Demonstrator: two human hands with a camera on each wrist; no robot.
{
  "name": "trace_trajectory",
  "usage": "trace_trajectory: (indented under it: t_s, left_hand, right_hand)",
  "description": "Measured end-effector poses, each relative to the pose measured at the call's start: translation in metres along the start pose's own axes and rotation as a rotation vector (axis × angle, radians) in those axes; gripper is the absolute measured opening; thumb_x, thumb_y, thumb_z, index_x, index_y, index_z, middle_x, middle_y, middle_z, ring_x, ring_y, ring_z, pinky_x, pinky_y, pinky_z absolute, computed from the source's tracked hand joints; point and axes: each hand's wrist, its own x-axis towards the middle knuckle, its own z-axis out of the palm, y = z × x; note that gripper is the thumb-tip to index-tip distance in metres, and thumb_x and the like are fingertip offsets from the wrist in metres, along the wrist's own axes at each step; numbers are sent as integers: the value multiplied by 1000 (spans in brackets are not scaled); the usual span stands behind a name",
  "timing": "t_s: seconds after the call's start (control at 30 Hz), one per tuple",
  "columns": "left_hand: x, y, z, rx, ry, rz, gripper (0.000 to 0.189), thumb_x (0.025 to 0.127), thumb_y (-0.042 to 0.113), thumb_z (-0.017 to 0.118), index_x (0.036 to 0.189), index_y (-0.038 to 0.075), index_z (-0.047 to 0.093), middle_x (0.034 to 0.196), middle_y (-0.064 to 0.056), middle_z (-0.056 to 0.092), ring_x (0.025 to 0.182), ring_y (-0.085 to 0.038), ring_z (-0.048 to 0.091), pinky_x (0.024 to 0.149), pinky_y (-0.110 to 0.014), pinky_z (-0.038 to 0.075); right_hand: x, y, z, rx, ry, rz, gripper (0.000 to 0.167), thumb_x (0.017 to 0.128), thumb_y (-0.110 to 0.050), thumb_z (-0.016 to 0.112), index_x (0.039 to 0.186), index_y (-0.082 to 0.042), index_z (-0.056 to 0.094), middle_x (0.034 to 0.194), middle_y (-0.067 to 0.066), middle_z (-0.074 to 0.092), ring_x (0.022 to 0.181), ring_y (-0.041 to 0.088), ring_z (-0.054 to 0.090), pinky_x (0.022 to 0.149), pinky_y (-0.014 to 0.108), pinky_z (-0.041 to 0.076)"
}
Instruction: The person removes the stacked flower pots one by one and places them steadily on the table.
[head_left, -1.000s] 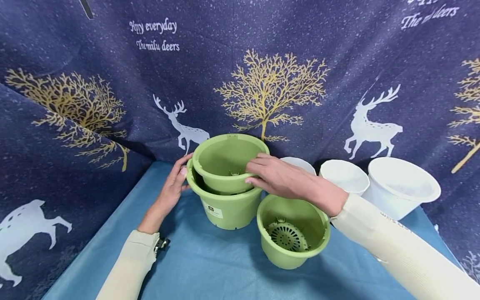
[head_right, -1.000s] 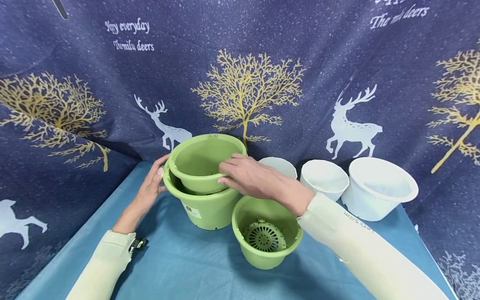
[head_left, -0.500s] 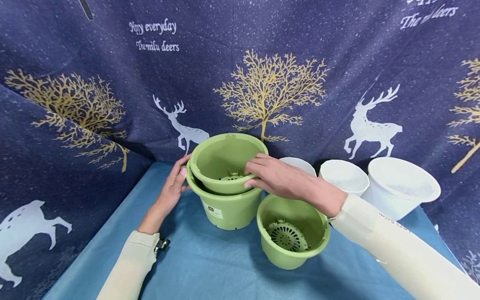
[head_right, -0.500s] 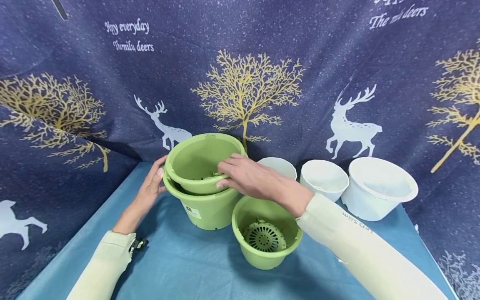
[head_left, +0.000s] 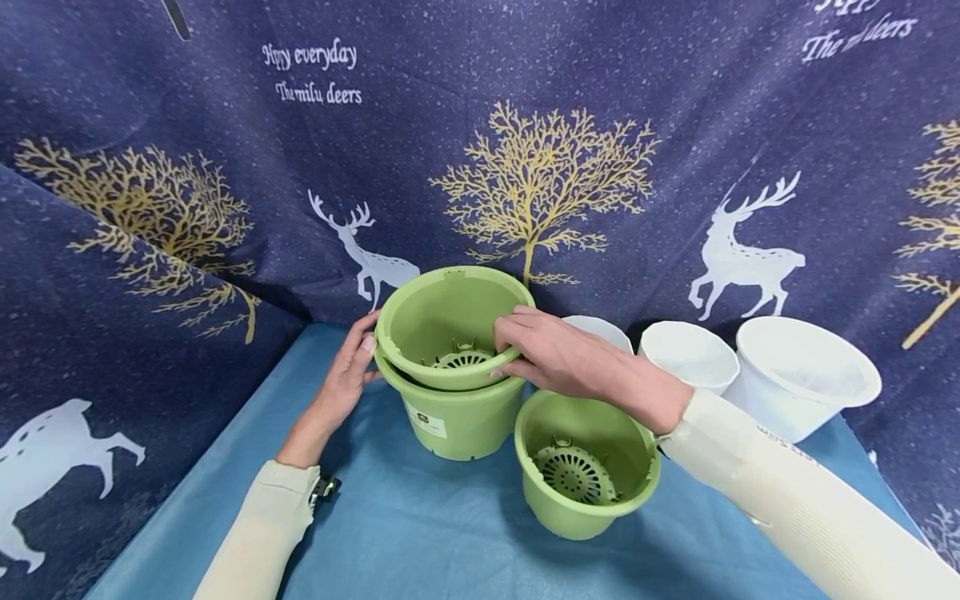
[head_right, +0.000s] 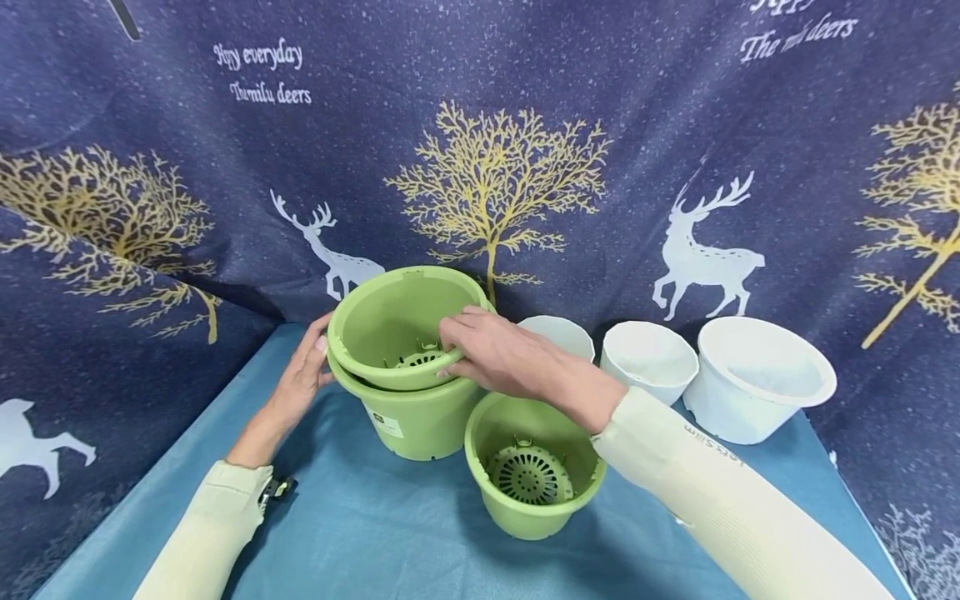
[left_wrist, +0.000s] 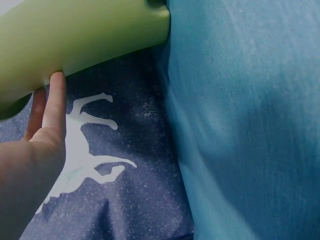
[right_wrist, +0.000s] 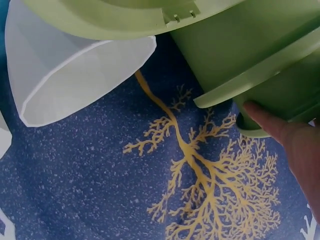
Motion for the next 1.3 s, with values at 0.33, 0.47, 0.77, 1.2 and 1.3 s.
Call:
trace_trajectory:
  t_s: [0.33, 0.47, 0.77, 1.2, 1.3]
  left_hand:
    - [0, 0, 0, 1, -8, -5, 49, 118, 31, 34, 165, 20, 36, 127, 2, 60, 113, -12, 64, 88, -35, 60]
    - [0, 1, 0, -1, -7, -7, 49, 118, 32, 34, 165, 20, 36, 127, 3, 60, 113, -11, 64, 88, -35, 60]
    - [0, 0, 0, 0, 5, -12, 48, 118, 32, 34, 165, 20, 36, 124, 2, 60, 109, -11, 64, 88, -37, 60]
    - [0, 0, 1, -28, -3, -5, 48, 118, 31, 34, 164, 19, 37, 126, 0, 59, 111, -12, 64, 87, -35, 60]
    - [0, 0, 1, -28, -3, -7, 49, 118, 31, 35, 165, 18, 36, 126, -1, 58, 111, -12, 64, 87, -36, 60]
  right_hand:
    - [-2, 0, 1, -2, 36, 24, 28, 98, -24, 79, 92, -16, 53, 88, -4, 51, 83, 12, 47, 75, 29, 45]
    - [-2, 1, -2, 4, 70, 14, 27, 97, -21, 80, 92, -15, 54, 89, -3, 53, 84, 13, 48, 76, 31, 46]
    - [-3, 3, -7, -29, 121, -9, 24, 96, -17, 81, 98, -9, 57, 93, 3, 58, 87, 18, 53, 79, 36, 48]
    - [-3, 5, -17, -44, 178, -13, 23, 96, -12, 80, 105, -4, 60, 97, 7, 61, 90, 21, 55, 81, 38, 49]
    - [-3, 7, -17, -57, 202, -34, 24, 95, -11, 81, 105, -4, 60, 96, 7, 61, 88, 21, 54, 79, 37, 49]
